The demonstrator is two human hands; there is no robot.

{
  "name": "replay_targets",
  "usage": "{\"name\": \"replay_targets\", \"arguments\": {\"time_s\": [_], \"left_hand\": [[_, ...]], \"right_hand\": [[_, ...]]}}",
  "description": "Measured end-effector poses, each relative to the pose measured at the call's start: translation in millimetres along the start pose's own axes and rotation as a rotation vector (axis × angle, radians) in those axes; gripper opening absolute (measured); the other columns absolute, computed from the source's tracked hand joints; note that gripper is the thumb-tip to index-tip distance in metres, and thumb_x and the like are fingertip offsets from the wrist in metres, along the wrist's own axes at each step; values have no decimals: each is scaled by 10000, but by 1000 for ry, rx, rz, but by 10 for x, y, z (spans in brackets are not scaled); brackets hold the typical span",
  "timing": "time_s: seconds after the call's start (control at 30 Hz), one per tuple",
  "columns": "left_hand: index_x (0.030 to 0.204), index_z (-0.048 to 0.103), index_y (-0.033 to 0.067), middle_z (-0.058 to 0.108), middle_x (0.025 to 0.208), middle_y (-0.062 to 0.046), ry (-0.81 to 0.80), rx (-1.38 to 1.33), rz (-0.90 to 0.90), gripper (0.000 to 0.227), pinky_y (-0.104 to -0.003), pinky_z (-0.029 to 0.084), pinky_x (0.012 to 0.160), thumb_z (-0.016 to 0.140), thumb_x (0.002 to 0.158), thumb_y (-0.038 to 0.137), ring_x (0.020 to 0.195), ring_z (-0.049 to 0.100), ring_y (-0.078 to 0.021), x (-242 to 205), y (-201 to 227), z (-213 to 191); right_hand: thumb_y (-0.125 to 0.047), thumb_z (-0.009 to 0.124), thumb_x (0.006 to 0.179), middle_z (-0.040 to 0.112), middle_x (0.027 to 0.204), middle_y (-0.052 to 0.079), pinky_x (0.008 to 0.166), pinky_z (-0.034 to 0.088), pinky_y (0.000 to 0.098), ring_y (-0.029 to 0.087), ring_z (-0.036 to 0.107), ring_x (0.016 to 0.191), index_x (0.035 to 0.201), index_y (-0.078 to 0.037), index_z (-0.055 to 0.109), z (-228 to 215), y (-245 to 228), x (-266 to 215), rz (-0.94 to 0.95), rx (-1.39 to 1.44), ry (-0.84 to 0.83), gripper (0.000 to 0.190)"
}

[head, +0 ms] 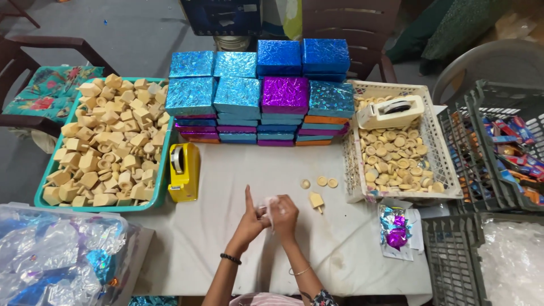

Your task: Wrapping small objects in foil and stamping gift cards or boxes.

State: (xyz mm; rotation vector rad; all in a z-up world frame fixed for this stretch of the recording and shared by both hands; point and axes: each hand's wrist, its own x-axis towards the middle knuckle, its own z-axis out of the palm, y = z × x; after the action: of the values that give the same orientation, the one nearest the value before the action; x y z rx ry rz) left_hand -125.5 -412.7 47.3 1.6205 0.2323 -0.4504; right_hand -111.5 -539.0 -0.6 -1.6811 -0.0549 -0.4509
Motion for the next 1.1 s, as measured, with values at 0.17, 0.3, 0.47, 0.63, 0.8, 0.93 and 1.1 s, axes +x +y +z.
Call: {"name": "replay_targets", "arguments": {"time_s": [0.17, 0.3, 0.47, 0.63, 0.8, 0.93, 1.1], "left_hand": [[1146, 595, -12, 709, 882, -172, 181, 42, 13, 304, -423, 577, 684, 591, 1014, 261, 689, 668, -254, -11, -136, 370], [894, 662, 4, 687, 745, -194, 329, 462, 319, 379, -462, 482, 584, 500, 1049, 311, 644, 634, -343, -8, -148, 503], [874, 641, -8, 686, 718, -210, 421, 382, 201, 401, -444, 499, 598, 460, 1057, 300, 620, 650, -334, 134, -419, 592], [992, 659, 1, 687, 705, -185, 354, 205, 172, 338, -416, 527, 598, 441, 1023, 257, 586, 675, -299, 179, -379, 452], [1021, 622, 2, 693, 747, -184, 24, 310, 353, 241, -408, 558, 642, 480, 1010, 196, 629, 678, -286, 128, -505, 469], [1051, 596, 36, 691, 742, -190, 44, 347, 300, 235, -419, 550, 676, 451, 1041, 220, 652, 692, -300, 2, -351, 576], [1052, 603, 14, 673, 934, -212, 191, 449, 478, 180, -466, 511, 735, 508, 1055, 167, 846, 657, -390, 133, -626, 686]], "right_hand": [[-224, 630, 1032, 643, 782, 39, 601, 427, 277, 96, 511, 678, 919, 13, 703, -4, 456, -1, 484, 409, 188, 272], [-259, 610, 1006, 633, 822, -7, 670, 464, 258, 79, 549, 741, 949, -16, 701, -29, 163, 43, 671, 577, 263, 266], [-289, 606, 1029, 656, 1145, 48, 896, 468, 292, 158, 579, 1060, 1072, 37, 719, -87, 432, -81, 479, 343, 115, 348], [-285, 536, 1032, 594, 1424, 118, 1077, 393, 317, 235, 506, 1351, 1220, 4, 688, -315, 175, -3, 166, 171, -132, 377], [-233, 653, 924, 779, 998, 95, 948, 512, 383, 288, 669, 1076, 822, -32, 767, -528, -432, 221, -437, -424, -120, 252], [-211, 653, 927, 736, 758, 74, 717, 544, 352, 236, 694, 779, 666, -35, 684, -370, 405, 167, -297, -443, -34, 317], [-272, 671, 1066, 526, 647, 80, 619, 412, 401, 196, 467, 641, 663, 42, 553, -347, 1118, 215, 512, 83, 183, 525]]}}
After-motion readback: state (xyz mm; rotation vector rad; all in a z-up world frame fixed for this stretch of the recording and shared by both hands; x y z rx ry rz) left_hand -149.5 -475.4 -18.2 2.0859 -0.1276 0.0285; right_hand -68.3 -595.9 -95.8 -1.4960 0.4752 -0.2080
